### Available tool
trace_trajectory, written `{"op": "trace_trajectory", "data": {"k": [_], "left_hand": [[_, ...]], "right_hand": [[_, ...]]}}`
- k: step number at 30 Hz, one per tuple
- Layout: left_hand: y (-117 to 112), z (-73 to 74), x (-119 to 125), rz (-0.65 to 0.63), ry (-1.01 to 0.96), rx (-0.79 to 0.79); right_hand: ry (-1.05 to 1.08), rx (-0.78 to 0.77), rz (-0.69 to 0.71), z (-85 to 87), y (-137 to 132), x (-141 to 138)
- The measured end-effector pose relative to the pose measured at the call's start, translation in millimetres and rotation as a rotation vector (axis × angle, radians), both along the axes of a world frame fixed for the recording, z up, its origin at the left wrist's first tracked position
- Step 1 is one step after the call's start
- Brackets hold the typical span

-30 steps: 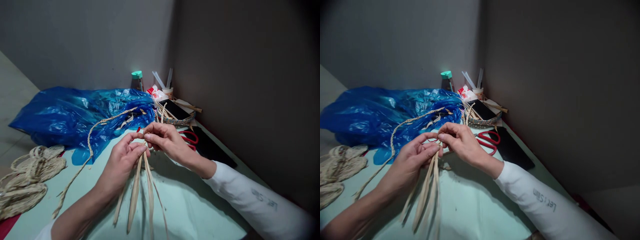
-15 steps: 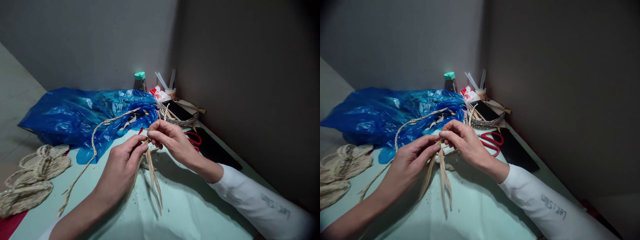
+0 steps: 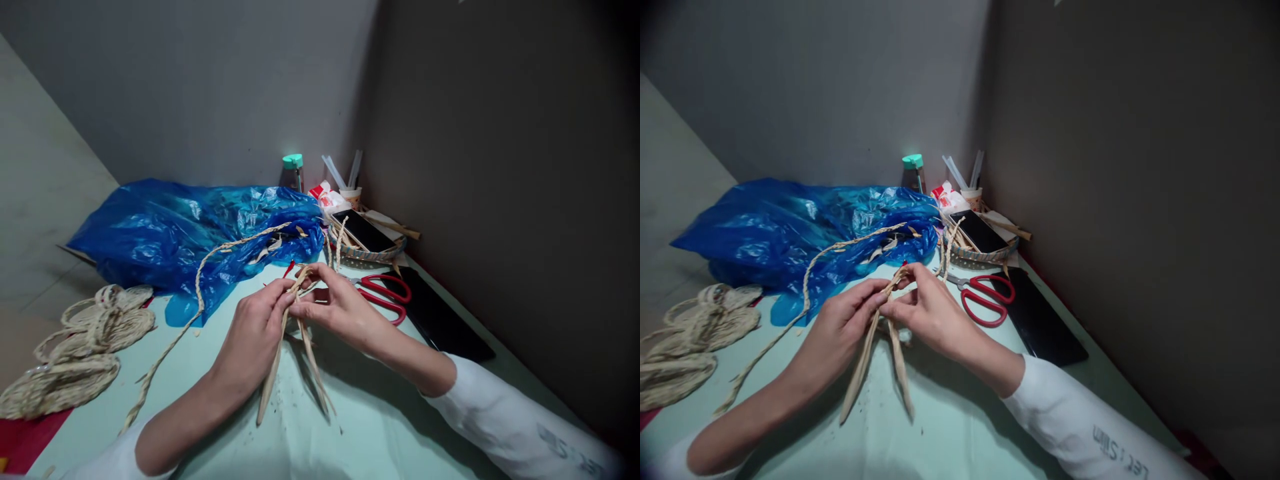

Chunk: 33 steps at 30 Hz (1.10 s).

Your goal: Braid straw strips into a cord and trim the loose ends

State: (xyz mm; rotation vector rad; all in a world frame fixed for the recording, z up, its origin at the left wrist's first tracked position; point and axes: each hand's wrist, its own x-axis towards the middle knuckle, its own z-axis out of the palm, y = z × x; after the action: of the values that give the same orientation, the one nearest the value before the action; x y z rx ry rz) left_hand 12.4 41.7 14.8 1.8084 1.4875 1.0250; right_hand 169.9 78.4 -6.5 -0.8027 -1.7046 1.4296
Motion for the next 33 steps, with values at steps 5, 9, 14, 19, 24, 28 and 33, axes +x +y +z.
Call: {"op": "trace_trajectory", "data": {"k": [5, 9, 14, 19, 24, 28, 33], "left_hand": [[-1.9, 0.0, 1.9, -0.017, 0.074, 0.000], [-2.1, 1.0, 5.2, -0.039, 0.162, 0.012], [-4.2, 3.0, 4.9, -0.035, 0.244, 0.045], [-6.4, 4.2, 3.8, -0.047, 0.098, 0.079], [-6.8, 3.8, 5.5, 0.038, -0.003, 0.098], [-9.1, 5.1, 8.0, 0.099, 0.007, 0.102], [-10.3, 10.1, 8.5, 0.038, 0.101, 0.112]], "right_hand": [[-0.176, 0.087, -0.100, 2.2, -7.0, -2.7], [-0.309, 0.227, -0.172, 6.4, -12.0, -2.9], [-0.337, 0.282, -0.218, 6.2, -9.4, -2.5], [-0.233, 0.130, -0.174, 5.5, -5.9, -4.8], [-0.102, 0.119, -0.099, 10.6, -10.4, -7.1], [-0.035, 0.151, -0.093, 13.0, -13.1, -7.2], [-0.077, 0.225, -0.196, 12.6, -11.1, -3.6]]}}
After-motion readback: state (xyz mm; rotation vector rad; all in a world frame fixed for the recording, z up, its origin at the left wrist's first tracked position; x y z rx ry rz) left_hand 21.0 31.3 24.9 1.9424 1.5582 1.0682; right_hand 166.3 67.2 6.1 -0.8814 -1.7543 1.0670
